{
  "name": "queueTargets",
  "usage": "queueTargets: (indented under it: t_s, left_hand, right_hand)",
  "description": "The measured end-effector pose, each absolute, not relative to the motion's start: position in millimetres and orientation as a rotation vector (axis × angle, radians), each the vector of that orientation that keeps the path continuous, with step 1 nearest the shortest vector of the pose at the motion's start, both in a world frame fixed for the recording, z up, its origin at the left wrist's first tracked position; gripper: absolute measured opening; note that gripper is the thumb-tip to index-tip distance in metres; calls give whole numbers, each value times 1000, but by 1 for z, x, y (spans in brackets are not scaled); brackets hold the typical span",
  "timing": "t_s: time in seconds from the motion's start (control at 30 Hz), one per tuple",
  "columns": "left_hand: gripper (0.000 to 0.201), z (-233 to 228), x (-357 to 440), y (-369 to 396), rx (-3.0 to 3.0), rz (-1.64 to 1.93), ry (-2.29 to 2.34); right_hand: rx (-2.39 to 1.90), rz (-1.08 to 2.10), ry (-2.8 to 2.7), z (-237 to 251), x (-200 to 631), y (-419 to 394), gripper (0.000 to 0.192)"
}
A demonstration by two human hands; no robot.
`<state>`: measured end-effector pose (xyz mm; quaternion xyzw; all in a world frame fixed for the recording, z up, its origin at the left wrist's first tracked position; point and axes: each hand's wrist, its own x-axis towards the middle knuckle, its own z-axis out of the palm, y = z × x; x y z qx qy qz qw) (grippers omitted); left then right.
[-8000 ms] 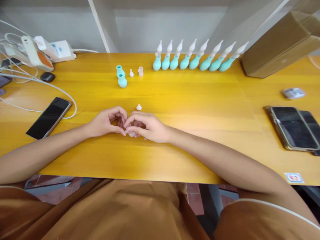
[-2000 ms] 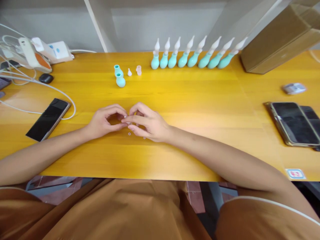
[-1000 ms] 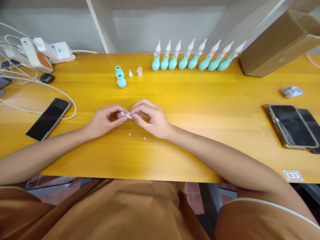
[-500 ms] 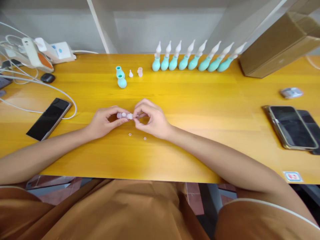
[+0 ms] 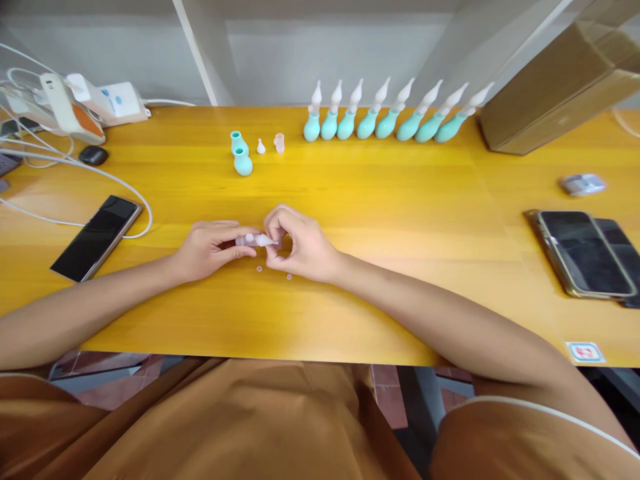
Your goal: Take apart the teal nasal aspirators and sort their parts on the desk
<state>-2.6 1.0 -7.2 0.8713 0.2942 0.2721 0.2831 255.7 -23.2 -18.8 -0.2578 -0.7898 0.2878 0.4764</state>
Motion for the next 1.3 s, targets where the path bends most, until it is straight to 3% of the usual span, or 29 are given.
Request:
queueTargets:
  t_s: [0.43,1.3]
  left_hand:
    - [45,-7,-2,-1,2333,773,797]
    - [42,-8,-3,-4,2353,796,823]
  right_hand:
    - [-600,877,-1812,-21,252,-24,26]
    - [-588,918,-1811,-19,253,-25,26]
